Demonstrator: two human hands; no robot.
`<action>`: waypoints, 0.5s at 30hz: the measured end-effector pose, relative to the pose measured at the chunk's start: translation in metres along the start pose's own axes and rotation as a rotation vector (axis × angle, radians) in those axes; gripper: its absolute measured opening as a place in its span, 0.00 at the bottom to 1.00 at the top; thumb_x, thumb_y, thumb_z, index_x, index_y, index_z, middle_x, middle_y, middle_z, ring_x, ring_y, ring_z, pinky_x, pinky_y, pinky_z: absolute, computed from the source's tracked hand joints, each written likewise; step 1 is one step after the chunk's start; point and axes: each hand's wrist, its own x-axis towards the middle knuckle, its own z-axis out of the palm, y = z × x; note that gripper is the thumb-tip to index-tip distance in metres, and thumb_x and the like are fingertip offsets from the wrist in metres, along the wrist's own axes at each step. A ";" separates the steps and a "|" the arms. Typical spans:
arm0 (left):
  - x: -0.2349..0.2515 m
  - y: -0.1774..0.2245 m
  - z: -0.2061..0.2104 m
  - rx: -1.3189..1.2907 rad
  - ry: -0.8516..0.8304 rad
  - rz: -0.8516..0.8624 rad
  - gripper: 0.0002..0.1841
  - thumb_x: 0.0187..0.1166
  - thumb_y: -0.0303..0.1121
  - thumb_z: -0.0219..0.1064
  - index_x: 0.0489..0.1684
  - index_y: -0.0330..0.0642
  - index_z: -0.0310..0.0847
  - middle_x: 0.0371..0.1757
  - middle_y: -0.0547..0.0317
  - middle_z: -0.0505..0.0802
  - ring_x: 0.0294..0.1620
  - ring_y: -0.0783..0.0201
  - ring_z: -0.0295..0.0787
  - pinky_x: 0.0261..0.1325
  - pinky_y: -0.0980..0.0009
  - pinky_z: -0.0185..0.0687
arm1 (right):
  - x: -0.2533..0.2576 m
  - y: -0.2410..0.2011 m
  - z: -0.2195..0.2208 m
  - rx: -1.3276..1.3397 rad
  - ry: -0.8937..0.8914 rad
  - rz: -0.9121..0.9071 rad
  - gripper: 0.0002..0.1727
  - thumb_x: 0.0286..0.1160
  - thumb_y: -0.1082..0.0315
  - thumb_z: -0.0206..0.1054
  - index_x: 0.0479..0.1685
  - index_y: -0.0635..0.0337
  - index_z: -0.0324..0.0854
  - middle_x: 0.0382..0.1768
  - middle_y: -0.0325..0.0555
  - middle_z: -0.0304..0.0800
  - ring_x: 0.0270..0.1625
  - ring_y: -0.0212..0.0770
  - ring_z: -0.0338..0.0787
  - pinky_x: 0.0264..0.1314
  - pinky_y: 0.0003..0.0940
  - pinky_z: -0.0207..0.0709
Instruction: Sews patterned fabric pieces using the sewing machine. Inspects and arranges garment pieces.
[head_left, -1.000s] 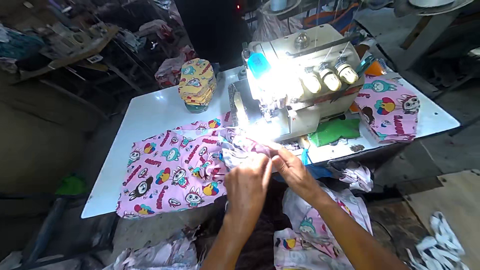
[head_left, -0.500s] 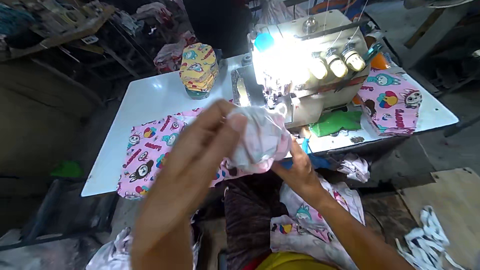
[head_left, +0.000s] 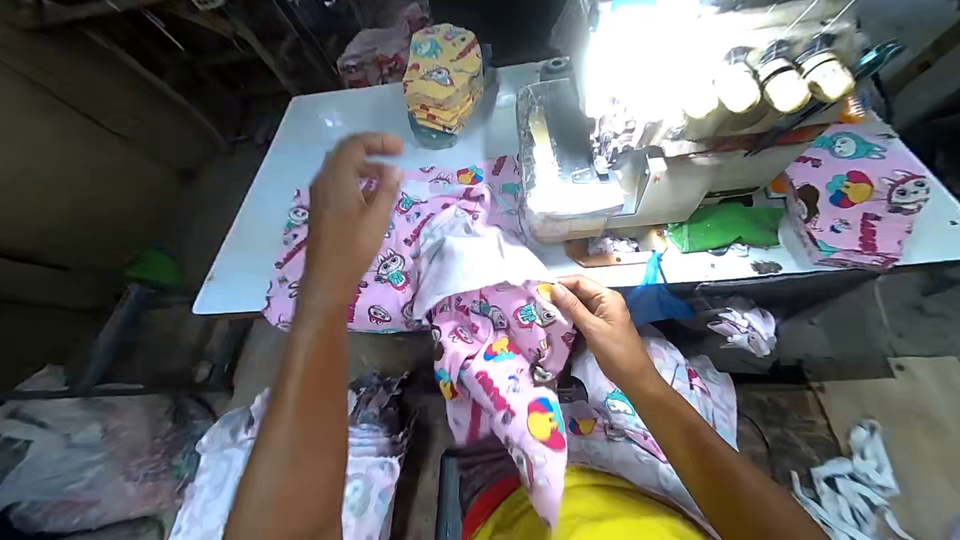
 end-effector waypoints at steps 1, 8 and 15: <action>-0.024 -0.002 0.013 -0.021 0.012 0.009 0.19 0.89 0.34 0.57 0.72 0.33 0.76 0.71 0.39 0.85 0.66 0.48 0.86 0.66 0.49 0.83 | -0.004 0.008 -0.002 -0.009 0.005 0.024 0.11 0.87 0.66 0.61 0.51 0.59 0.88 0.37 0.38 0.91 0.39 0.28 0.88 0.45 0.26 0.83; -0.154 -0.025 0.120 -0.023 0.220 0.048 0.17 0.78 0.35 0.72 0.61 0.37 0.86 0.62 0.43 0.89 0.68 0.49 0.84 0.68 0.52 0.80 | -0.016 0.023 -0.008 -0.106 0.011 -0.042 0.12 0.84 0.69 0.60 0.49 0.63 0.89 0.51 0.41 0.92 0.54 0.30 0.90 0.59 0.28 0.85; -0.127 -0.010 0.144 0.134 0.330 -0.063 0.16 0.69 0.32 0.74 0.55 0.42 0.91 0.59 0.47 0.90 0.57 0.46 0.87 0.53 0.48 0.81 | -0.018 0.002 -0.005 -0.096 0.015 -0.168 0.13 0.83 0.67 0.60 0.45 0.58 0.92 0.57 0.38 0.92 0.61 0.31 0.89 0.61 0.28 0.85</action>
